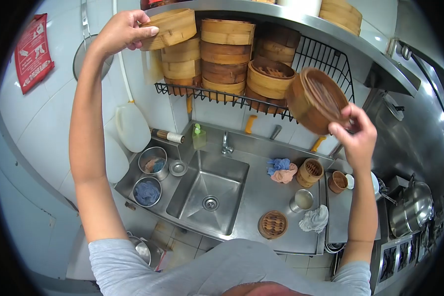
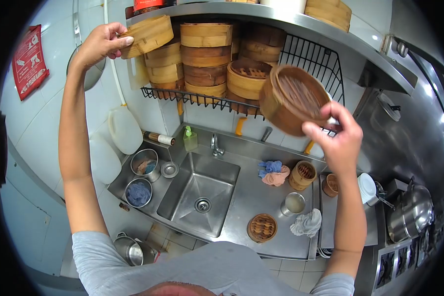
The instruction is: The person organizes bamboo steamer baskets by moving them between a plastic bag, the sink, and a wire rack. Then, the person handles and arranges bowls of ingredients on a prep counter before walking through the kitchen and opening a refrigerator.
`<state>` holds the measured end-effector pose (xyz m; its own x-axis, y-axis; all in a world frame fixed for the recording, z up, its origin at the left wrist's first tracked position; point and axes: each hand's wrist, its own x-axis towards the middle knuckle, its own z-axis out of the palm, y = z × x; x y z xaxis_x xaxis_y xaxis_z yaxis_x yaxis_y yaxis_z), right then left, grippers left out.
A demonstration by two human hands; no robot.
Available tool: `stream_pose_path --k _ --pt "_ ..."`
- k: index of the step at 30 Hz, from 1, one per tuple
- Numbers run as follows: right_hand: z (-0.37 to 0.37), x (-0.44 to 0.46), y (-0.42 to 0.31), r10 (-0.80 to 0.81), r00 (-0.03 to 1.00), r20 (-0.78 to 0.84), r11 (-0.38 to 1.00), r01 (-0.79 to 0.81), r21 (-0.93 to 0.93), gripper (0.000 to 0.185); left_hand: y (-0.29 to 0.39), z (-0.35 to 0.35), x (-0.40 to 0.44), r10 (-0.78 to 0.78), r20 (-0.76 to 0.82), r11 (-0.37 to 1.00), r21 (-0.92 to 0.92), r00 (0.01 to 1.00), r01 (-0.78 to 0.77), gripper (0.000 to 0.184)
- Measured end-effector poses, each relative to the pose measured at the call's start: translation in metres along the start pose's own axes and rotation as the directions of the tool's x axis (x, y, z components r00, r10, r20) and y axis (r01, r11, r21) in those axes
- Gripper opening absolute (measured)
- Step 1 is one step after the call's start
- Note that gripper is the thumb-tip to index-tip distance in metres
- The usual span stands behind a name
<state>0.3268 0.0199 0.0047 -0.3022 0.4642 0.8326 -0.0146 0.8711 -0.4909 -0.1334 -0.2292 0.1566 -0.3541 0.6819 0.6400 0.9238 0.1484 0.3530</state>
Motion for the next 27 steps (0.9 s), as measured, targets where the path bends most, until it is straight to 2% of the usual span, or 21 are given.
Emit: stream_pose_path --k 2,4,6,8,10,13,16,17,20,24,27 --pt "0.014 0.029 -0.005 0.016 1.000 0.002 0.993 -0.015 -0.120 0.040 -0.003 -0.002 0.001 -0.034 0.025 0.999 0.006 0.999 0.034 0.035" --pt "0.036 0.057 -0.006 -0.090 0.996 -0.007 0.986 0.088 -0.141 0.043 -0.005 0.005 0.007 -0.055 0.053 0.998 0.015 0.997 0.055 0.036" --pt "0.052 0.083 -0.010 -0.013 0.999 0.051 0.962 0.026 -0.271 0.050 -0.010 0.009 0.017 -0.072 0.057 0.997 0.042 0.996 0.070 0.036" --pt "0.074 0.107 0.004 0.033 0.997 0.071 0.957 -0.011 -0.289 0.061 -0.020 0.017 0.034 -0.051 0.024 0.996 0.071 0.998 0.049 0.037" --pt "0.094 0.119 0.005 0.045 0.994 0.101 0.868 0.011 -0.496 0.068 -0.035 0.028 0.053 -0.003 -0.023 0.996 0.085 1.000 0.005 0.036" --pt "0.113 0.126 0.020 0.088 0.991 0.096 0.881 -0.032 -0.472 0.073 -0.063 0.055 0.081 0.053 -0.046 0.978 0.205 0.998 -0.042 0.039" --pt "0.119 0.123 0.021 0.068 0.995 0.075 0.875 -0.024 -0.483 0.074 -0.093 0.083 0.098 0.185 -0.184 0.929 0.353 0.965 -0.111 0.043" --pt "0.120 0.124 0.024 0.048 0.996 0.074 0.873 -0.006 -0.488 0.074 -0.094 0.086 0.100 0.132 -0.183 0.943 0.326 0.974 -0.067 0.050" --pt "0.119 0.119 0.023 0.020 0.997 0.079 0.863 0.023 -0.505 0.075 -0.095 0.085 0.099 0.029 -0.143 0.993 0.114 0.989 -0.013 0.053" --pt "0.122 0.110 0.025 -0.115 0.991 0.072 0.782 0.135 -0.609 0.076 -0.093 0.086 0.090 0.088 -0.193 0.982 0.180 0.977 -0.053 0.058" --pt "0.132 0.101 0.033 -0.174 0.983 0.055 0.762 0.170 -0.625 0.083 -0.059 0.084 0.057 0.258 -0.371 0.939 0.315 0.892 -0.140 0.051"
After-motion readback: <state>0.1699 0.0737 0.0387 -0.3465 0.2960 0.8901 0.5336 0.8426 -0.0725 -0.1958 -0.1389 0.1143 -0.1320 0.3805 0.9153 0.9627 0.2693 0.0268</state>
